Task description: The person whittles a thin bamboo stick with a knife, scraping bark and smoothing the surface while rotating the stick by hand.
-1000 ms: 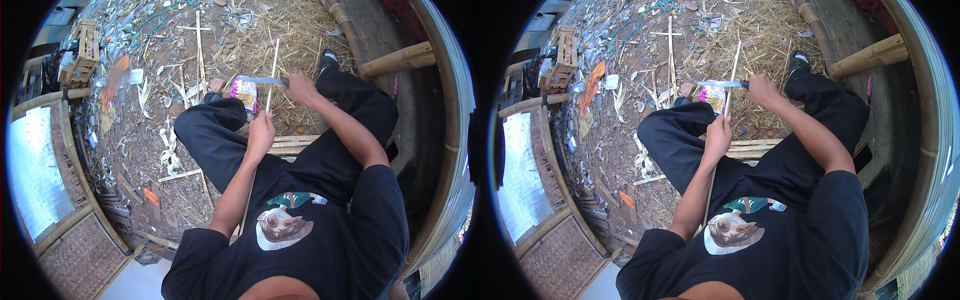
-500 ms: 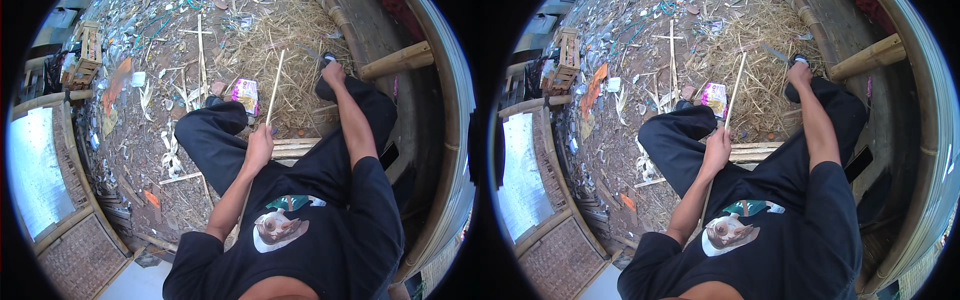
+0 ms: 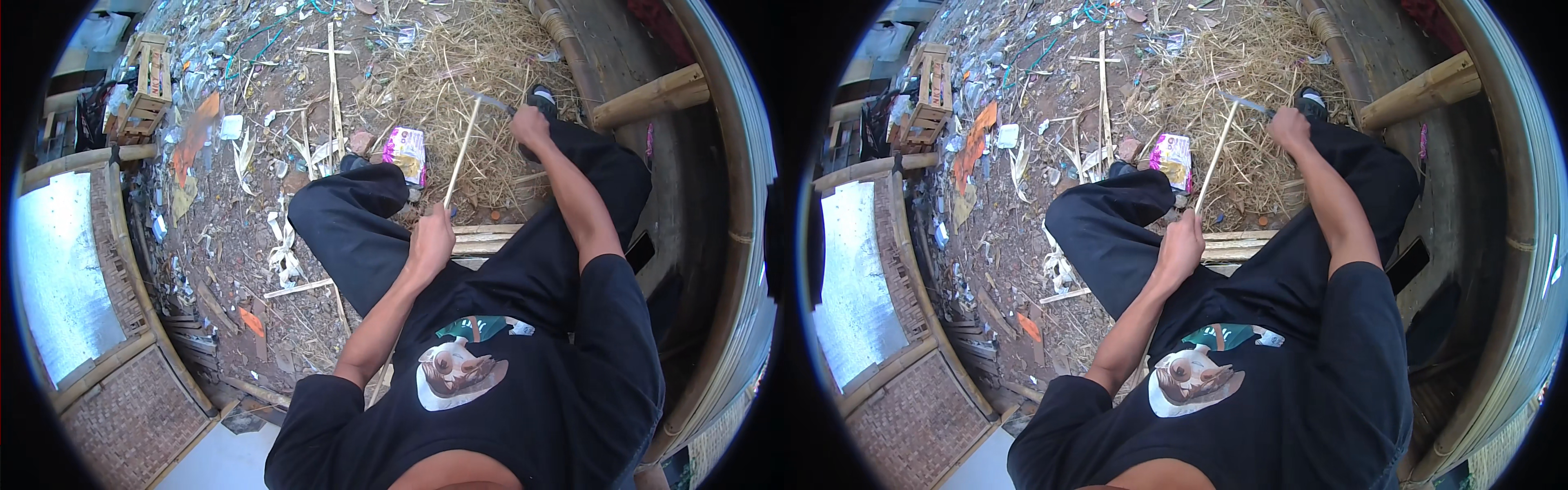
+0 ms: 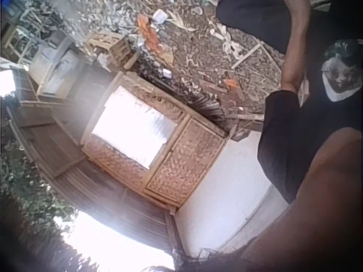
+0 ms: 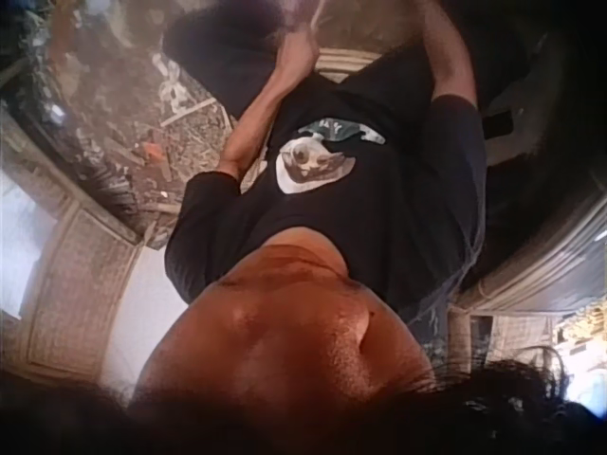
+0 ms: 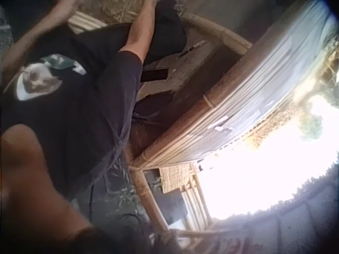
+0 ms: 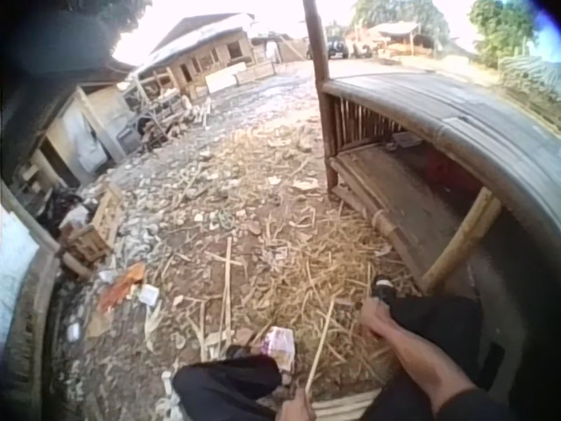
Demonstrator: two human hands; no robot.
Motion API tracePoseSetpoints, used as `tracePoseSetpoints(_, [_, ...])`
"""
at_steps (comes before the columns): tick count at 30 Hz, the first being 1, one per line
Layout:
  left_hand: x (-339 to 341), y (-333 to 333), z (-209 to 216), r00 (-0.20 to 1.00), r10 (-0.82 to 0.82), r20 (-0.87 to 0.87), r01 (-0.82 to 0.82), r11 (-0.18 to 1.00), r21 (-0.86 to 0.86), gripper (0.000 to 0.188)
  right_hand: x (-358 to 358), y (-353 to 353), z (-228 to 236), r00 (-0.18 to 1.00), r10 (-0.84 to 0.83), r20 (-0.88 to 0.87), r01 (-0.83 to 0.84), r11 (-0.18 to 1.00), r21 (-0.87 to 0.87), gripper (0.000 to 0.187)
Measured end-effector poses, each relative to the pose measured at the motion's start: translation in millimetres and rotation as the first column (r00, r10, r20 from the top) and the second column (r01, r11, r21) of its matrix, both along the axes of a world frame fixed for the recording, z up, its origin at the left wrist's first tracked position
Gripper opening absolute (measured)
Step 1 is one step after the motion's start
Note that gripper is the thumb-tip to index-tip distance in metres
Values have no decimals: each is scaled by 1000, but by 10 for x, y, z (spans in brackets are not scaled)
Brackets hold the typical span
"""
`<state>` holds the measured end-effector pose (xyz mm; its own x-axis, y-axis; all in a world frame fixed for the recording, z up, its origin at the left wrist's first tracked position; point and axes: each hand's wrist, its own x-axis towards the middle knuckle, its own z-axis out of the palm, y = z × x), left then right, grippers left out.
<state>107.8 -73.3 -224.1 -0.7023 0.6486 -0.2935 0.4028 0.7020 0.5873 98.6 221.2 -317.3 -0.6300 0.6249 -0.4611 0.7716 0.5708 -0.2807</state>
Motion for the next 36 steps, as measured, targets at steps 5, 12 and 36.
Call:
tracePoseSetpoints(5, [-148, 100, 23, 995, 92, 27, -92, 996, 19, 23, -95, -236, 410, 996, -57, -68, 53, 997, -58, 24])
tracePoseSetpoints(12, [-240, 129, 49, 985, 170, 27, -170, 985, 10, 22, 30, -466, 339, 994, -89, 69, 98, 986, -133, 28])
tracePoseSetpoints(36, [-199, 29, -194, 993, 115, -39, -118, 991, -65, 27, -4, -1188, 168, 900, 375, -223, -397, 915, -63, 15])
